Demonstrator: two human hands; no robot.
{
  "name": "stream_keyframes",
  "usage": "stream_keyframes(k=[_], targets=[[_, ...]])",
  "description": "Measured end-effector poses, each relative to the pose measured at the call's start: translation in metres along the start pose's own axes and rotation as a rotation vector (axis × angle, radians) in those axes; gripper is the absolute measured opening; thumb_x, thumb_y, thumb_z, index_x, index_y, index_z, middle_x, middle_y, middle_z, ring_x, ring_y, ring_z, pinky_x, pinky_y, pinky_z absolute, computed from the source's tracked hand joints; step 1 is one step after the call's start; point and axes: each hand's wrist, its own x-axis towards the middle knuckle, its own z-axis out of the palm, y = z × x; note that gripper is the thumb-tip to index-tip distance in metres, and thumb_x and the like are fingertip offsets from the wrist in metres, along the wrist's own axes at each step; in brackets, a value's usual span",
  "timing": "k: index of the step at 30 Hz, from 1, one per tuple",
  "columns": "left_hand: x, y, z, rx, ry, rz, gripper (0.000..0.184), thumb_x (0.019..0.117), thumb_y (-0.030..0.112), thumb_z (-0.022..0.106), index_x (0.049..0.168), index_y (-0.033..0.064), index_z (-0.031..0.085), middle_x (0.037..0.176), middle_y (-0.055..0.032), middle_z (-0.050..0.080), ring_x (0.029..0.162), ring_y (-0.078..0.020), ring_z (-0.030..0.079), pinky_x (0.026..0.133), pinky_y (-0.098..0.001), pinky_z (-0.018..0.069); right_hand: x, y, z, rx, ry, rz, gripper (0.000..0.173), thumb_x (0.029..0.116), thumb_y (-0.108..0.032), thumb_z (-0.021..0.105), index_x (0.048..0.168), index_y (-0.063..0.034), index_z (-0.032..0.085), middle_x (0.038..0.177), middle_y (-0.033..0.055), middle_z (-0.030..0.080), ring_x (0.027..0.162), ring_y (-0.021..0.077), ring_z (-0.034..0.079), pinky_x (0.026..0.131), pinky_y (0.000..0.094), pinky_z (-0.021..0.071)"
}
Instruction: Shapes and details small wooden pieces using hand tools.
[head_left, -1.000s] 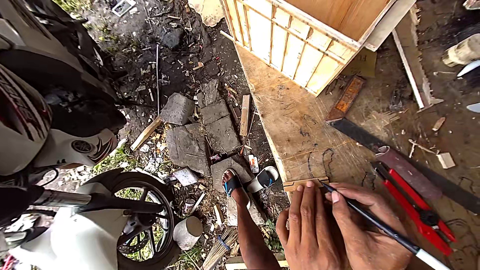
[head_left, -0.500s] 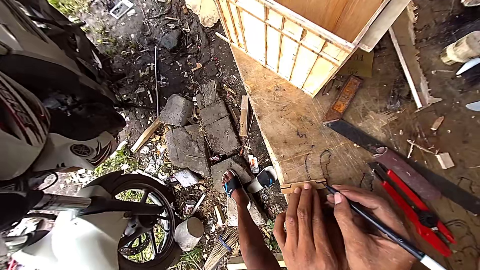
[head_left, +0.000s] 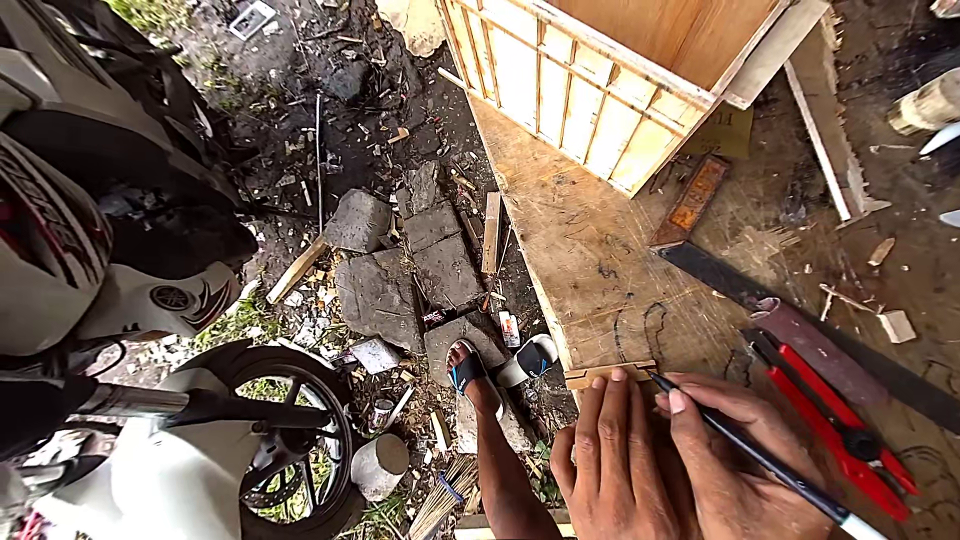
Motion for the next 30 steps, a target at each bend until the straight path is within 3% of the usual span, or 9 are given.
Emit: stream_keyframes(k=[10, 14, 16, 19, 22, 25, 28, 29, 30], targets=[[0.0, -0.001, 0.003, 0.028, 0.027, 0.012, 0.028, 0.0938, 0.019, 0.059, 0.108, 0.0061, 0.079, 0.119, -0.0079, 0.076, 0.113, -0.0185, 0.065, 0.095, -0.0385, 0.0398, 0.003, -0.008, -0.003, 0.04, 0.106, 0.11, 0.013, 0.09, 0.007, 0.06, 0.095, -0.0029, 0.066, 0.097, -0.0018, 0.074, 0.077, 0.0063, 0.073, 0.069, 0.0207, 0.064], [-0.001, -0.003, 0.002, 0.03, -0.013, 0.028, 0.032, 0.0931, 0.019, 0.055, 0.114, 0.008, 0.077, 0.123, -0.0076, 0.074, 0.117, -0.0197, 0.064, 0.097, -0.0397, 0.0395, 0.032, -0.016, -0.01, 0.122, -0.068, 0.136, 0.009, 0.0978, 0.0, 0.058, 0.101, -0.0049, 0.065, 0.101, 0.0005, 0.075, 0.078, 0.0107, 0.074, 0.067, 0.0248, 0.0641], [-0.002, -0.004, 0.0, 0.041, -0.044, 0.039, 0.033, 0.0936, 0.021, 0.055, 0.118, 0.01, 0.076, 0.126, -0.0063, 0.073, 0.12, -0.0187, 0.062, 0.098, -0.0398, 0.0385, 0.065, -0.025, -0.021, 0.045, -0.244, 0.189, 0.009, 0.0978, -0.008, 0.061, 0.106, -0.0039, 0.063, 0.092, 0.0003, 0.075, 0.072, 0.0122, 0.073, 0.063, 0.0266, 0.0642], [-0.003, -0.006, -0.002, 0.076, -0.079, 0.074, 0.035, 0.0957, 0.021, 0.055, 0.123, 0.0123, 0.075, 0.131, -0.0041, 0.071, 0.122, -0.0171, 0.062, 0.1, -0.0394, 0.0401, 0.124, -0.03, -0.056, -0.198, -0.459, 0.382, 0.035, 0.0961, -0.021, 0.065, 0.126, -0.0047, 0.056, 0.077, 0.0006, 0.07, 0.059, 0.0123, 0.069, 0.053, 0.0272, 0.0611], [-0.004, -0.007, -0.004, 0.125, -0.113, 0.106, 0.036, 0.0972, 0.022, 0.055, 0.126, 0.0133, 0.074, 0.133, -0.003, 0.07, 0.126, -0.0169, 0.061, 0.102, -0.0405, 0.0394, 0.176, -0.031, -0.091, -0.488, -0.503, 0.588, 0.054, 0.101, -0.011, 0.062, 0.149, -0.0033, 0.04, 0.072, 0.0043, 0.062, 0.051, 0.0081, 0.059, 0.047, 0.0226, 0.0503], [-0.002, -0.008, -0.005, 0.164, -0.119, 0.134, 0.036, 0.0977, 0.022, 0.054, 0.127, 0.0139, 0.073, 0.134, -0.002, 0.069, 0.126, -0.0167, 0.061, 0.102, -0.0407, 0.0396, 0.202, -0.014, -0.11, -0.643, -0.47, 0.714, 0.068, 0.0981, -0.005, 0.067, 0.155, -0.0055, 0.03, 0.066, 0.0029, 0.053, 0.046, 0.0051, 0.05, 0.042, 0.018, 0.0411], [-0.002, -0.006, -0.003, 0.181, -0.112, 0.144, 0.037, 0.0985, 0.023, 0.053, 0.128, 0.0126, 0.072, 0.135, -0.0023, 0.069, 0.126, -0.0171, 0.061, 0.103, -0.0409, 0.0402, 0.209, -0.007, -0.12, -0.79, -0.482, 0.701, 0.077, 0.0913, -0.004, 0.075, 0.154, -0.0057, 0.031, 0.074, 0.0072, 0.056, 0.053, 0.0081, 0.047, 0.049, 0.0237, 0.0396], [-0.003, -0.006, -0.002, 0.186, -0.108, 0.144, 0.037, 0.0985, 0.023, 0.053, 0.129, 0.0126, 0.072, 0.135, -0.0026, 0.068, 0.127, -0.0176, 0.06, 0.103, -0.0412, 0.0407, 0.208, -0.01, -0.122, -0.848, -0.478, 0.664, 0.078, 0.0896, -0.006, 0.078, 0.153, -0.0041, 0.033, 0.083, 0.0122, 0.058, 0.062, 0.0135, 0.049, 0.057, 0.0316, 0.0441], [-0.003, -0.006, -0.002, 0.183, -0.109, 0.142, 0.037, 0.0985, 0.024, 0.053, 0.129, 0.0124, 0.072, 0.136, -0.003, 0.068, 0.127, -0.0181, 0.06, 0.102, -0.0414, 0.041, 0.205, -0.017, -0.123, -0.87, -0.457, 0.62, 0.076, 0.0883, -0.008, 0.08, 0.15, -0.0002, 0.037, 0.093, 0.0218, 0.061, 0.073, 0.0244, 0.053, 0.07, 0.0457, 0.0478]])
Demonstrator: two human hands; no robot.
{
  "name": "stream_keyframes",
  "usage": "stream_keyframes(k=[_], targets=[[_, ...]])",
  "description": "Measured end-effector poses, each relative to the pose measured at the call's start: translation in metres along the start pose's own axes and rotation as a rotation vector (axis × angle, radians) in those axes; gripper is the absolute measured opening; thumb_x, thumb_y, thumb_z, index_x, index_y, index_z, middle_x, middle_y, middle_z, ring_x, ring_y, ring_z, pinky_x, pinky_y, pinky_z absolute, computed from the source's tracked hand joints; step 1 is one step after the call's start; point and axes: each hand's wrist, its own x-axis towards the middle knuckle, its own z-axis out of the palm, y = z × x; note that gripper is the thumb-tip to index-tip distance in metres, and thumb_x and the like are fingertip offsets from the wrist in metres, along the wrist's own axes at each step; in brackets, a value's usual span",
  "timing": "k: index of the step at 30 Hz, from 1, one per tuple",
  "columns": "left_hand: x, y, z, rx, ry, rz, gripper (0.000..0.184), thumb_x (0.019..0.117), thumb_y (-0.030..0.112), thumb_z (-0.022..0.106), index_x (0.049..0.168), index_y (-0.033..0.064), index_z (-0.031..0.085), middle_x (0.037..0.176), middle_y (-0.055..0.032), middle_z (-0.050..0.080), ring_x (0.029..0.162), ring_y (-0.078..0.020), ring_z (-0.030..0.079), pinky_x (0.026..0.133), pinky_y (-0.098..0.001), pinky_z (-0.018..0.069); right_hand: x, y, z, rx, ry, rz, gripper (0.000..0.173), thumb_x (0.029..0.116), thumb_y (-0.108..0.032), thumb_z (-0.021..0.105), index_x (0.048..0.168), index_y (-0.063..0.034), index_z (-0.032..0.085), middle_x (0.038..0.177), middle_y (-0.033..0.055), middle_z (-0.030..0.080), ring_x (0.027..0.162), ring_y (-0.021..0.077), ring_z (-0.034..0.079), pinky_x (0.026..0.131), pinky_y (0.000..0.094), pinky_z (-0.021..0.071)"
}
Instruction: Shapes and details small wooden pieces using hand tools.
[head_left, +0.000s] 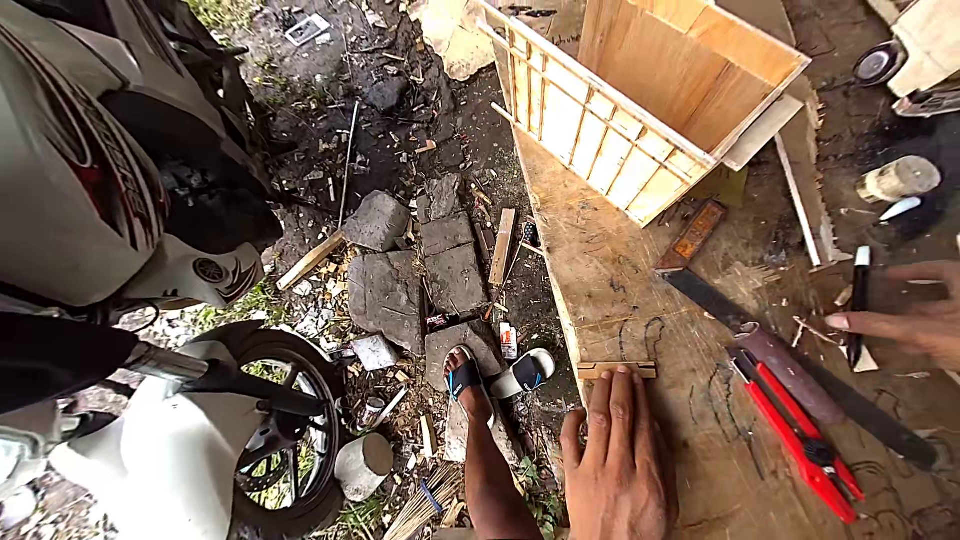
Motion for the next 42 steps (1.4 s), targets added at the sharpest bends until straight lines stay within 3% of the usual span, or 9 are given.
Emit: stream_keyframes(k=[3, 6, 8, 12, 16, 19, 23, 29, 42], targets=[[0.003, 0.003, 0.001, -0.03, -0.024, -0.013, 0.038, 0.0986, 0.025, 0.053, 0.13, 0.0123, 0.071, 0.137, -0.003, 0.067, 0.127, -0.0186, 0.06, 0.101, -0.041, 0.0421, -0.022, -0.012, 0.0, -0.105, -0.079, -0.136, 0.045, 0.0918, -0.023, 0.078, 0.12, 0.0082, 0.061, 0.09, 0.0252, 0.066, 0.075, 0.0348, 0.062, 0.073, 0.0573, 0.0526], [0.008, 0.007, -0.001, -0.029, -0.067, -0.002, 0.04, 0.0984, 0.026, 0.053, 0.131, 0.0104, 0.07, 0.138, -0.0043, 0.067, 0.129, -0.0204, 0.06, 0.102, -0.0411, 0.0439, -0.034, -0.031, 0.022, -0.359, -0.38, -0.152, 0.038, 0.0921, -0.04, 0.076, 0.099, -0.0025, 0.075, 0.083, 0.0171, 0.072, 0.073, 0.0332, 0.071, 0.073, 0.0577, 0.0583], [0.012, 0.01, -0.003, -0.016, -0.086, 0.005, 0.041, 0.0989, 0.026, 0.051, 0.133, 0.0092, 0.069, 0.138, -0.006, 0.067, 0.129, -0.0217, 0.06, 0.102, -0.0412, 0.0454, -0.059, -0.044, 0.042, -0.563, -0.39, -0.168, 0.038, 0.092, -0.04, 0.075, 0.1, -0.0026, 0.075, 0.093, 0.021, 0.072, 0.089, 0.0407, 0.07, 0.08, 0.0637, 0.0528], [0.01, 0.012, -0.004, 0.028, -0.104, 0.031, 0.042, 0.0984, 0.026, 0.05, 0.134, 0.0103, 0.068, 0.139, -0.0058, 0.066, 0.129, -0.0216, 0.061, 0.101, -0.0415, 0.0475, -0.092, -0.012, 0.071, -0.532, 0.061, -0.519, 0.033, 0.0861, -0.016, 0.08, 0.11, 0.0033, 0.068, 0.105, 0.0277, 0.067, 0.091, 0.0476, 0.069, 0.071, 0.0598, 0.0579], [0.008, 0.002, 0.002, 0.017, -0.084, 0.077, 0.042, 0.1003, 0.028, 0.05, 0.135, 0.0114, 0.067, 0.141, -0.0046, 0.064, 0.13, -0.0203, 0.06, 0.103, -0.0405, 0.0462, -0.101, 0.001, 0.067, -0.381, -0.028, -0.549, 0.05, 0.0869, -0.008, 0.075, 0.132, 0.0077, 0.059, 0.118, 0.0319, 0.064, 0.1, 0.0503, 0.067, 0.084, 0.0604, 0.0565], [0.007, -0.009, 0.004, 0.001, -0.081, 0.156, 0.041, 0.1032, 0.029, 0.049, 0.135, 0.0117, 0.066, 0.143, -0.0039, 0.063, 0.132, -0.0194, 0.058, 0.105, -0.0405, 0.0459, -0.097, 0.014, 0.067, -0.229, -0.063, -0.601, 0.041, 0.0869, -0.009, 0.074, 0.125, 0.0056, 0.067, 0.111, 0.029, 0.065, 0.096, 0.0441, 0.067, 0.087, 0.0558, 0.0556], [0.012, -0.022, 0.004, -0.035, -0.11, 0.23, 0.041, 0.1051, 0.03, 0.047, 0.137, 0.0108, 0.065, 0.147, -0.0042, 0.06, 0.136, -0.0195, 0.055, 0.108, -0.0402, 0.0443, -0.084, 0.013, 0.078, -0.138, 0.067, -0.867, 0.025, 0.0968, -0.023, 0.061, 0.102, -0.0019, 0.074, 0.096, 0.0176, 0.068, 0.084, 0.0277, 0.067, 0.073, 0.0381, 0.0579], [0.026, -0.036, 0.003, -0.115, -0.153, 0.304, 0.041, 0.1056, 0.028, 0.045, 0.14, 0.0131, 0.062, 0.147, -0.0034, 0.06, 0.136, -0.0192, 0.055, 0.11, -0.0395, 0.0431, -0.08, 0.003, 0.084, -0.229, -0.027, -0.976, 0.043, 0.1044, -0.024, 0.053, 0.143, -0.0074, 0.062, 0.1, 0.0134, 0.077, 0.073, 0.0269, 0.074, 0.062, 0.0418, 0.06], [0.033, -0.039, 0.004, -0.136, -0.103, 0.324, 0.035, 0.1027, 0.015, 0.049, 0.131, 0.0084, 0.068, 0.137, -0.0059, 0.067, 0.127, -0.0202, 0.062, 0.104, -0.0338, 0.0489, -0.052, 0.001, 0.095, -0.293, 0.031, -1.117, 0.038, 0.1044, -0.029, 0.043, 0.124, -0.0184, 0.074, 0.082, 0.0066, 0.067, 0.056, 0.0194, 0.061, 0.044, 0.0351, 0.0478]])
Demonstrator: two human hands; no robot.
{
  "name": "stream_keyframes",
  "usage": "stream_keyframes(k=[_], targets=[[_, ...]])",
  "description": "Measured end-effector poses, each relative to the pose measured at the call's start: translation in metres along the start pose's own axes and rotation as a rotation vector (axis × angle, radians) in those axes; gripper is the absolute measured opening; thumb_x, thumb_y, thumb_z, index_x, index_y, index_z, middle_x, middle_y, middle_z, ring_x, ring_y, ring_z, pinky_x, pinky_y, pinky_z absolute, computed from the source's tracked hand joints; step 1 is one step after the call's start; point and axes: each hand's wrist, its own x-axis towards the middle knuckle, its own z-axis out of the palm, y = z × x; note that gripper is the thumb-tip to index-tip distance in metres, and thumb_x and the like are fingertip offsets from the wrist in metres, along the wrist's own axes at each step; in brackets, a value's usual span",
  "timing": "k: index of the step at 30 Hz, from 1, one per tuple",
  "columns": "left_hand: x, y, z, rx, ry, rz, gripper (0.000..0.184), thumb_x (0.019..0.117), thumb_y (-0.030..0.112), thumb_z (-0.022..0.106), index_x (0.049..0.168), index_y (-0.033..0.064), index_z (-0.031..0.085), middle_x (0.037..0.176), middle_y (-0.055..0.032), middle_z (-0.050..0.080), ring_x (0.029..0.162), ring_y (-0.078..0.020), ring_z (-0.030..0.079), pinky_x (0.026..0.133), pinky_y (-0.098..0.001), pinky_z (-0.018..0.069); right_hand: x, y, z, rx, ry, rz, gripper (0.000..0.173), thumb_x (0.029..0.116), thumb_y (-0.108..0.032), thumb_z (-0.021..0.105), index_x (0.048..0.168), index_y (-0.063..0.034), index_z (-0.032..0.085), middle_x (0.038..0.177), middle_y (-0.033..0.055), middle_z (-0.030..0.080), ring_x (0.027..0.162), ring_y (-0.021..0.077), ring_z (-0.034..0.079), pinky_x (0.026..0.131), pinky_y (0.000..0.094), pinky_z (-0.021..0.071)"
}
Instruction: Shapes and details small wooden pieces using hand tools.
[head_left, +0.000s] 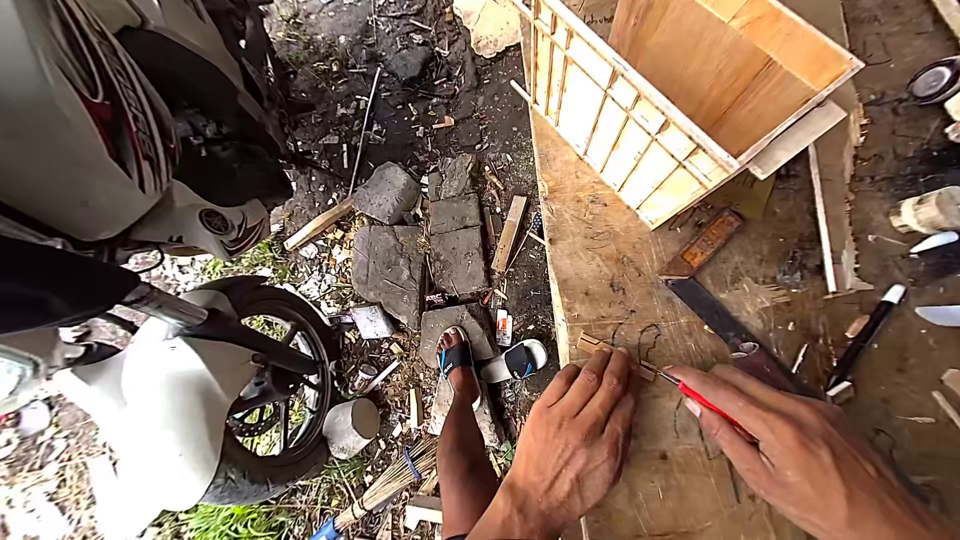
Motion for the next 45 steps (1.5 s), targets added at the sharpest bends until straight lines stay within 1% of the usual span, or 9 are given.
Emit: stream_keyframes(k=[3, 6, 9, 18, 39, 45], targets=[[0.0001, -0.0011, 0.0002, 0.013, -0.002, 0.005, 0.037, 0.1018, 0.015, 0.049, 0.134, 0.009, 0.067, 0.138, -0.0055, 0.066, 0.128, -0.0197, 0.062, 0.104, -0.0343, 0.0483, 0.0018, 0.0046, -0.0004, 0.007, -0.007, -0.032, 0.038, 0.1045, -0.03, 0.043, 0.123, -0.0192, 0.074, 0.08, 0.0051, 0.065, 0.054, 0.0184, 0.059, 0.043, 0.0342, 0.046], [-0.0008, -0.0016, 0.0007, 0.011, 0.005, 0.004, 0.037, 0.1019, 0.014, 0.049, 0.135, 0.0079, 0.066, 0.139, -0.0055, 0.066, 0.128, -0.0193, 0.062, 0.105, -0.0347, 0.0482, 0.003, 0.0052, -0.0006, 0.012, -0.008, -0.032, 0.038, 0.1043, -0.03, 0.044, 0.123, -0.0189, 0.074, 0.08, 0.005, 0.066, 0.054, 0.0181, 0.06, 0.043, 0.0339, 0.0461], [-0.0013, -0.0011, 0.0011, 0.003, 0.008, 0.003, 0.037, 0.1018, 0.013, 0.049, 0.134, 0.0079, 0.067, 0.14, -0.0054, 0.065, 0.129, -0.0194, 0.061, 0.106, -0.0348, 0.0477, 0.0037, 0.0058, -0.0003, 0.005, 0.003, -0.032, 0.037, 0.1046, -0.03, 0.044, 0.123, -0.0194, 0.075, 0.079, 0.0045, 0.065, 0.053, 0.0173, 0.058, 0.043, 0.0329, 0.0448], [-0.0026, -0.0015, 0.0022, 0.005, 0.004, -0.002, 0.037, 0.102, 0.013, 0.049, 0.134, 0.0084, 0.068, 0.141, -0.0044, 0.065, 0.13, -0.0187, 0.06, 0.108, -0.0354, 0.0466, 0.0056, 0.0086, -0.0004, 0.005, 0.001, -0.05, 0.037, 0.1038, -0.029, 0.045, 0.122, -0.019, 0.075, 0.079, 0.0042, 0.065, 0.054, 0.0173, 0.059, 0.043, 0.0327, 0.045], [-0.0027, -0.0025, 0.0027, 0.006, 0.022, 0.005, 0.037, 0.101, 0.011, 0.049, 0.133, 0.0084, 0.068, 0.141, -0.0038, 0.065, 0.13, -0.0185, 0.061, 0.108, -0.0353, 0.0468, 0.0067, 0.0101, -0.0016, 0.01, -0.013, -0.065, 0.037, 0.1041, -0.029, 0.044, 0.122, -0.0188, 0.075, 0.078, 0.0039, 0.063, 0.054, 0.0164, 0.058, 0.042, 0.0318, 0.0435], [-0.003, 0.0001, 0.001, 0.029, 0.012, -0.005, 0.038, 0.1008, 0.012, 0.05, 0.133, 0.0102, 0.068, 0.141, -0.0021, 0.065, 0.13, -0.0177, 0.061, 0.108, -0.0365, 0.0465, 0.0091, 0.0058, -0.0056, -0.017, -0.036, -0.074, 0.037, 0.1029, -0.026, 0.044, 0.121, -0.0163, 0.075, 0.077, 0.004, 0.066, 0.053, 0.0187, 0.06, 0.043, 0.0335, 0.0462]])
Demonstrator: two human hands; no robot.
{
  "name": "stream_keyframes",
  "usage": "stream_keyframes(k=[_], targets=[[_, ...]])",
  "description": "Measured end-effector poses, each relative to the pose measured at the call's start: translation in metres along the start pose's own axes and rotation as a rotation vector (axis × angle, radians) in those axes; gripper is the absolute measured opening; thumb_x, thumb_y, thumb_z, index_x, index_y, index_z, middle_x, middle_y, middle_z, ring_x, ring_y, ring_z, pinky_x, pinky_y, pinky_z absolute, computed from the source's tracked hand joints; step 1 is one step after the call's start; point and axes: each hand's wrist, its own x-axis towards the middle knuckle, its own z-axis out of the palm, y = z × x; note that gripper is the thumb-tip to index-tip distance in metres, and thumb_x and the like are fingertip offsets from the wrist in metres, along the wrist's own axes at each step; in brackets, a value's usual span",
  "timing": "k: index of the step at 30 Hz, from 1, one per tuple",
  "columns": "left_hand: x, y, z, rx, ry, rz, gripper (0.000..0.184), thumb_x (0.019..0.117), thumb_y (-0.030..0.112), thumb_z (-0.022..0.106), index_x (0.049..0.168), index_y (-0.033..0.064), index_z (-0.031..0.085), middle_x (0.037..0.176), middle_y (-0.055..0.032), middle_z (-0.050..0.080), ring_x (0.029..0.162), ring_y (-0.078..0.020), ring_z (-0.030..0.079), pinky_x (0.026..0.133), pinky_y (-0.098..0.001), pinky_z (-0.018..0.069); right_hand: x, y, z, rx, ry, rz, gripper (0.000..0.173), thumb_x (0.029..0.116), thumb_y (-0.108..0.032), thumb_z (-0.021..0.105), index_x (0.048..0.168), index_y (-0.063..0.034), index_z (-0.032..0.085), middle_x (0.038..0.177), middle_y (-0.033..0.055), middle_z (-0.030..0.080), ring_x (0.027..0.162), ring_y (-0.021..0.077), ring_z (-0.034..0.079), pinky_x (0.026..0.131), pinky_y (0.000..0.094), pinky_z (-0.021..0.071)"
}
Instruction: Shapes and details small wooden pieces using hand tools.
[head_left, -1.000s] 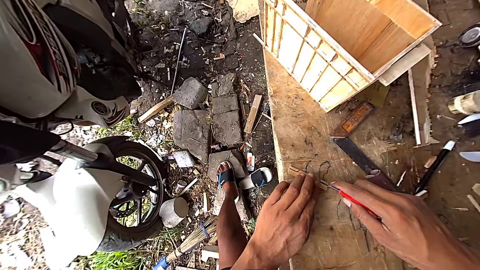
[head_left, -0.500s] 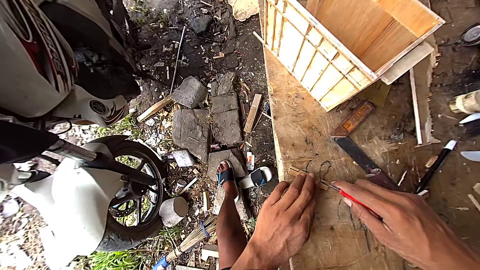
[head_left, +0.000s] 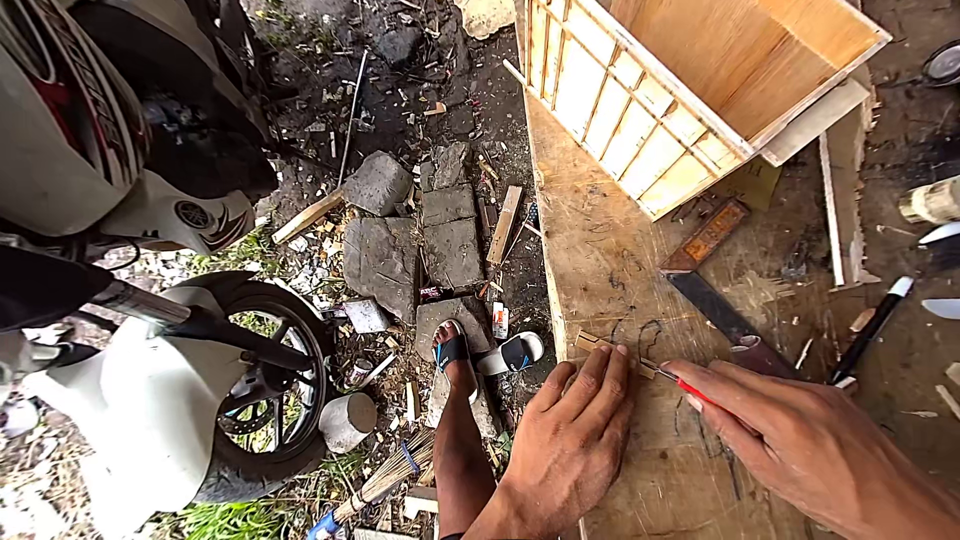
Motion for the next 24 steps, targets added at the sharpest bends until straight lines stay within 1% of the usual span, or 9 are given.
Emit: stream_keyframes(k=[5, 9, 12, 14, 20, 24], targets=[[0.001, 0.0, -0.003, 0.038, -0.03, 0.017, 0.038, 0.1012, 0.012, 0.049, 0.135, 0.0101, 0.067, 0.142, -0.0023, 0.064, 0.132, -0.0183, 0.06, 0.109, -0.0375, 0.0462, 0.003, -0.007, -0.005, -0.038, -0.026, 0.002, 0.037, 0.1016, -0.022, 0.045, 0.122, -0.0142, 0.075, 0.073, 0.0047, 0.067, 0.051, 0.0205, 0.06, 0.042, 0.0348, 0.0474], [0.0, -0.002, -0.003, 0.063, -0.032, 0.038, 0.04, 0.1012, 0.012, 0.048, 0.136, 0.0087, 0.066, 0.143, -0.0028, 0.064, 0.132, -0.0183, 0.059, 0.109, -0.0377, 0.0455, 0.004, -0.007, -0.011, -0.055, -0.073, 0.006, 0.037, 0.1008, -0.021, 0.045, 0.122, -0.0136, 0.074, 0.075, 0.0053, 0.068, 0.053, 0.0222, 0.063, 0.043, 0.0366, 0.0499], [0.0, -0.001, -0.002, 0.067, -0.02, 0.033, 0.039, 0.1013, 0.013, 0.048, 0.135, 0.009, 0.067, 0.143, -0.0028, 0.064, 0.132, -0.0179, 0.059, 0.11, -0.0373, 0.0449, 0.005, -0.01, -0.014, -0.067, -0.089, 0.002, 0.036, 0.1001, -0.019, 0.046, 0.122, -0.0121, 0.074, 0.073, 0.0062, 0.066, 0.05, 0.0227, 0.061, 0.041, 0.0363, 0.0486], [0.0, -0.001, -0.003, 0.067, -0.024, 0.034, 0.039, 0.1012, 0.013, 0.049, 0.136, 0.0092, 0.067, 0.143, -0.0029, 0.064, 0.132, -0.0177, 0.059, 0.11, -0.0373, 0.0444, 0.004, -0.011, -0.014, -0.072, -0.093, 0.005, 0.036, 0.1015, -0.019, 0.046, 0.124, -0.0113, 0.073, 0.072, 0.0067, 0.065, 0.05, 0.0229, 0.06, 0.042, 0.036, 0.048], [0.0, -0.002, -0.004, 0.051, -0.023, 0.034, 0.038, 0.101, 0.013, 0.05, 0.135, 0.0084, 0.067, 0.143, -0.0036, 0.064, 0.134, -0.0184, 0.058, 0.112, -0.038, 0.0441, 0.001, -0.011, -0.013, -0.076, -0.093, 0.004, 0.036, 0.1015, -0.018, 0.046, 0.126, -0.0113, 0.073, 0.074, 0.0068, 0.066, 0.051, 0.023, 0.061, 0.043, 0.0358, 0.0487], [0.0, -0.001, -0.004, 0.052, -0.034, 0.029, 0.039, 0.1007, 0.013, 0.05, 0.135, 0.0088, 0.067, 0.143, -0.0035, 0.064, 0.134, -0.0183, 0.058, 0.112, -0.0388, 0.0436, 0.001, -0.009, -0.013, -0.086, -0.08, -0.008, 0.036, 0.1017, -0.019, 0.046, 0.124, -0.0117, 0.073, 0.073, 0.0067, 0.066, 0.052, 0.0233, 0.062, 0.043, 0.0358, 0.0491]])
